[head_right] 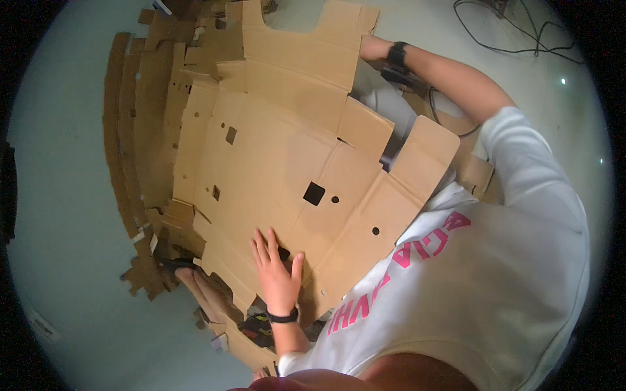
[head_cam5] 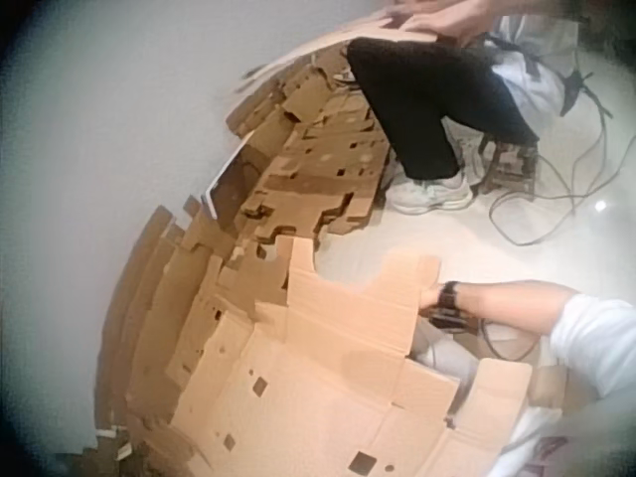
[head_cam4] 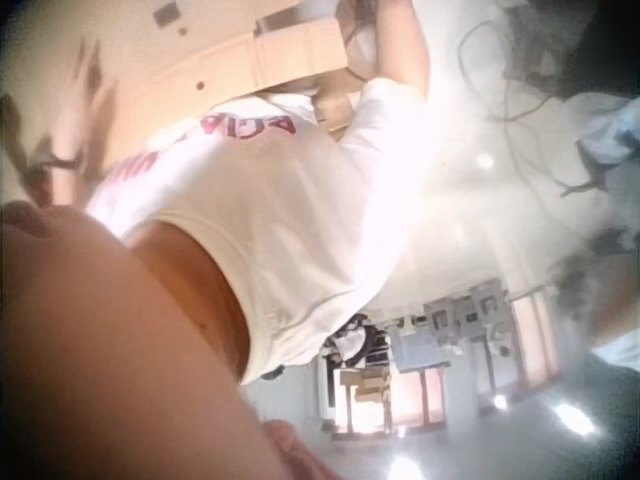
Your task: Assembling and folding cardboard shipping boxes while sitting on the floor.
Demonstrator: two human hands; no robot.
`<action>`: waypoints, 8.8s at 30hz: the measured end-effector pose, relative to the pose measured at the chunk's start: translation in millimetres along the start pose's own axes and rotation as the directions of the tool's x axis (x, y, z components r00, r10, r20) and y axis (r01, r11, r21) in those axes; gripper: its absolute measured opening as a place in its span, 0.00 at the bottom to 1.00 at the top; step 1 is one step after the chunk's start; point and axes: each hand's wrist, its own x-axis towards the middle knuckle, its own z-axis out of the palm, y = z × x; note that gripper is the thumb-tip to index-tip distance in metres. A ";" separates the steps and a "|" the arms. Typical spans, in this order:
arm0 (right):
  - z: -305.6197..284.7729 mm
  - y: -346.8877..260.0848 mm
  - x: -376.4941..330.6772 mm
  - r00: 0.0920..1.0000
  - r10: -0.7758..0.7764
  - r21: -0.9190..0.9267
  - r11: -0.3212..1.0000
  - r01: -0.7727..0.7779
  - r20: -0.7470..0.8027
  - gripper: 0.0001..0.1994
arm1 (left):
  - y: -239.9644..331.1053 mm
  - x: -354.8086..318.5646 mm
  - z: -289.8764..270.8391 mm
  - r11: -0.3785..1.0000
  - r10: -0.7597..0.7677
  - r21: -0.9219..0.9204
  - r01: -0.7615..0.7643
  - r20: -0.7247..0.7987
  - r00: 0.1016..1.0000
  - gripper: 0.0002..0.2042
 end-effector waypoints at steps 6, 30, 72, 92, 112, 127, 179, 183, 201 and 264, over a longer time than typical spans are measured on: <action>40.0 3.6 50.8 0.997 0.075 -0.192 0.979 -0.073 0.004 0.20 | -8.8 -63.5 18.3 0.953 -0.300 -0.048 0.298 -0.024 0.954 0.41; -128.1 -152.1 -148.0 0.983 -0.158 0.574 0.815 0.077 0.093 0.39 | -81.2 -142.4 114.3 -0.191 -0.810 -0.955 0.225 0.283 0.514 0.15; -106.7 -291.6 -254.1 0.554 -0.509 -0.143 0.639 0.756 0.659 0.30 | 2.8 -122.3 40.7 0.975 -0.066 -0.211 0.070 0.029 0.997 0.39; -112.3 -278.3 -188.1 0.603 -0.485 -0.091 0.727 0.681 0.633 0.18 | -87.4 -100.4 23.5 0.629 -0.229 -0.764 0.144 -0.005 0.973 0.29; -71.8 -325.5 -139.7 0.831 -0.280 0.365 0.926 0.100 0.481 0.39 | -141.5 -35.5 13.7 -0.192 -0.496 -0.917 0.349 0.397 0.772 0.26; -45.8 -317.1 -139.1 0.884 -0.350 0.519 0.841 0.152 0.310 0.48 | -137.6 -48.8 26.4 -0.162 -0.525 -0.961 0.226 0.278 0.804 0.24; -69.1 -296.4 -154.5 0.833 -0.407 0.507 0.842 0.183 0.375 0.50 | -194.0 -42.2 -134.3 0.788 -0.565 -0.513 0.340 -0.386 0.729 0.15; -87.1 -297.8 -156.2 0.809 -0.390 0.562 0.822 0.090 0.439 0.47 | -269.4 30.8 -141.3 0.776 -0.617 -0.032 0.630 -0.244 0.748 0.19; -93.8 -298.7 -148.4 0.755 -0.500 0.658 0.743 0.122 0.424 0.46 | -266.5 185.2 -148.6 0.971 -0.180 0.110 0.212 -0.245 0.953 0.23; -128.7 -358.2 -32.5 0.854 -0.447 -0.036 0.881 0.473 0.267 0.26 | -244.5 147.9 -176.4 0.812 -0.192 -0.581 0.049 -0.186 0.964 0.09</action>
